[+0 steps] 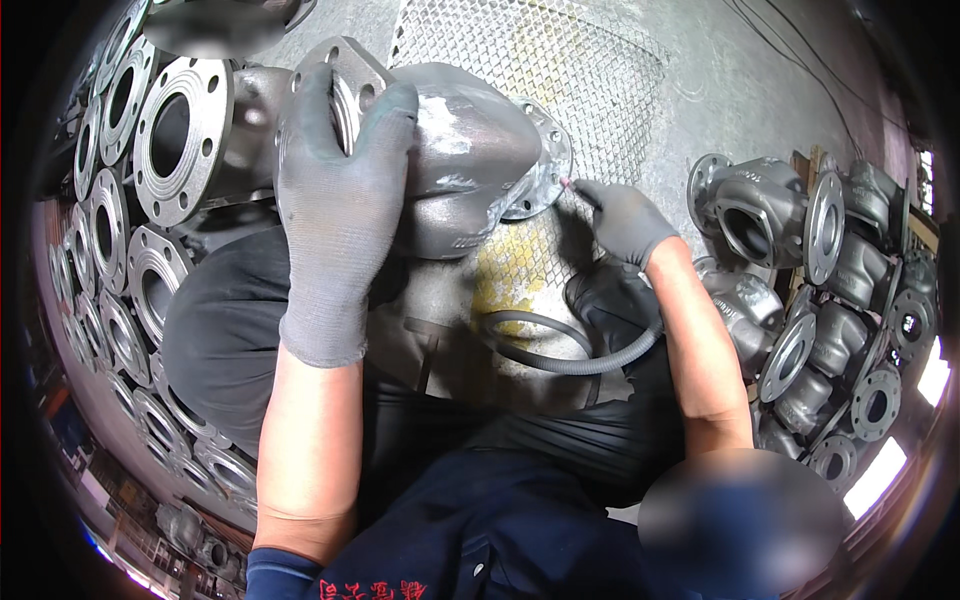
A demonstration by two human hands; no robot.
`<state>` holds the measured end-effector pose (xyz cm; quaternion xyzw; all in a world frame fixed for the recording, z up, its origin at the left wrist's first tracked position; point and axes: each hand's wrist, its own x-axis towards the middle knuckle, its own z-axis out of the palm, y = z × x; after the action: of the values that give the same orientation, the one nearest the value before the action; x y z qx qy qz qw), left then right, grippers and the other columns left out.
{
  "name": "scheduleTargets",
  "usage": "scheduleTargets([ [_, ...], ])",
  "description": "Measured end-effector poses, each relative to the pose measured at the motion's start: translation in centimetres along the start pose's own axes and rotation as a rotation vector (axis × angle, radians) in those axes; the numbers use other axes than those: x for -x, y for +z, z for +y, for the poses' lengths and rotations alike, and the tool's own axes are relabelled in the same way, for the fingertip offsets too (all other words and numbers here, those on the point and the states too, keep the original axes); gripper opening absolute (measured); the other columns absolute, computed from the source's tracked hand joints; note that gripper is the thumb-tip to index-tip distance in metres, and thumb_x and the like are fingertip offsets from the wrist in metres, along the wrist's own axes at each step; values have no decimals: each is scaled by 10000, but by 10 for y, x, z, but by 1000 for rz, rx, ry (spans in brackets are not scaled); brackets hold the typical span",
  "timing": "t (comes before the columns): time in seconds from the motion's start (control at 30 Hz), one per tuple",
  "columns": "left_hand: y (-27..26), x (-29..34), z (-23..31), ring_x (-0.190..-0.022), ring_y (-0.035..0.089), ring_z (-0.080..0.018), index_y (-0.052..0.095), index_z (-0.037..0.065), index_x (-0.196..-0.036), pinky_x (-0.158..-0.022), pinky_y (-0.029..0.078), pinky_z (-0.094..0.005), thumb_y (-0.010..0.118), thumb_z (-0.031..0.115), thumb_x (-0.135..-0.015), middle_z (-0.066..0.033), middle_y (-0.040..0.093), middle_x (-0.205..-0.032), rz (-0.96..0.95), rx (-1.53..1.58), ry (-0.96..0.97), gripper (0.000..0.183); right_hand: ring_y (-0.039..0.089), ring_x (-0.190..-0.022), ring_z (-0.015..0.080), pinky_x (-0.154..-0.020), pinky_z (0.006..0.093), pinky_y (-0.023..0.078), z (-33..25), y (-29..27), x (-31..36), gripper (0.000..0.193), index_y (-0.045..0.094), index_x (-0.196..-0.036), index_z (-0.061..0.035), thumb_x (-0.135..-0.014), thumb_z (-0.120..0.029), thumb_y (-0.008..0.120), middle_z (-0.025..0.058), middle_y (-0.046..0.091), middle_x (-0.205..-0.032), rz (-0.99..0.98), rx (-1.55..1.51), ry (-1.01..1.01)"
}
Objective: Grinding and smoothing the surfaces of metal valve body castings using a rotary tool.
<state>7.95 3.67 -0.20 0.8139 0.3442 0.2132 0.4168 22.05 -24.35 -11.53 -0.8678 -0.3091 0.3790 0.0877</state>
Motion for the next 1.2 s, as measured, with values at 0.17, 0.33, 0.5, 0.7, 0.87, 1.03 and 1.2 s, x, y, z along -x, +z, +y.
scheduleTargets([
  [0.17, -4, -7, -20, -1221, 681, -414, 549, -86, -1465, -1093, 505, -434, 755, 366, -977, -323, 642, -1376, 19, -215, 197, 696, 706, -1100, 456, -974, 510, 559, -18, 18, 9, 563, 650, -1433, -127, -890, -22, 544, 282, 726, -1183, -7, -15, 27],
  [0.33, -9, -11, -29, -1173, 704, -397, 629, 24, -1421, -1015, 573, -424, 729, 235, -1020, -309, 634, -1392, -9, -502, 471, 464, 695, -1111, 474, -984, 523, 550, -26, 21, 14, 539, 641, -1422, -98, -901, -17, 530, 301, 724, -1173, 61, -94, 107],
  [0.5, -11, -13, -29, -1184, 699, -365, 589, -50, -1452, -1034, 547, -389, 734, 268, -1016, -297, 666, -1338, -19, -715, 587, 558, 705, -1075, 478, -964, 537, 553, -22, 31, 13, 522, 646, -1406, -91, -902, -16, 533, 308, 730, -1128, 32, -96, 62],
  [0.7, -2, -18, -11, -1224, 666, -278, 536, -145, -1462, -1067, 495, -352, 737, 367, -1003, -295, 678, -1333, -35, 0, 33, 716, 699, -1098, 479, -992, 536, 548, -21, 43, 10, 516, 638, -1416, -94, -916, -35, 528, 305, 727, -1154, 54, -132, 119],
  [0.87, -23, -32, -30, -1225, 672, -400, 594, -20, -1469, -1025, 540, -432, 674, 175, -1050, -300, 665, -1335, -60, -763, 594, 469, 700, -1091, 476, -1000, 533, 539, -25, 67, 11, 523, 625, -1448, -103, -934, -56, 540, 292, 737, -1143, 261, -356, 103],
  [1.03, -34, -48, -52, -1071, 686, -322, 640, -13, -1410, -941, 567, -410, 607, 88, -1076, -210, 689, -1301, -132, 57, -25, 350, 682, -1096, 476, -991, 515, 545, -43, 88, 7, 498, 606, -1459, -110, -963, -86, 570, 271, 724, -1172, 368, -619, 48],
  [1.2, -37, -40, -49, -1039, 686, -236, 643, -46, -1377, -899, 565, -373, 555, 230, -1119, -146, 713, -1251, -115, 341, -264, 388, 678, -1125, 459, -993, 487, 549, -35, 78, -7, 472, 620, -1455, -107, -987, -71, 569, 250, 718, -1227, 284, -503, -69],
])
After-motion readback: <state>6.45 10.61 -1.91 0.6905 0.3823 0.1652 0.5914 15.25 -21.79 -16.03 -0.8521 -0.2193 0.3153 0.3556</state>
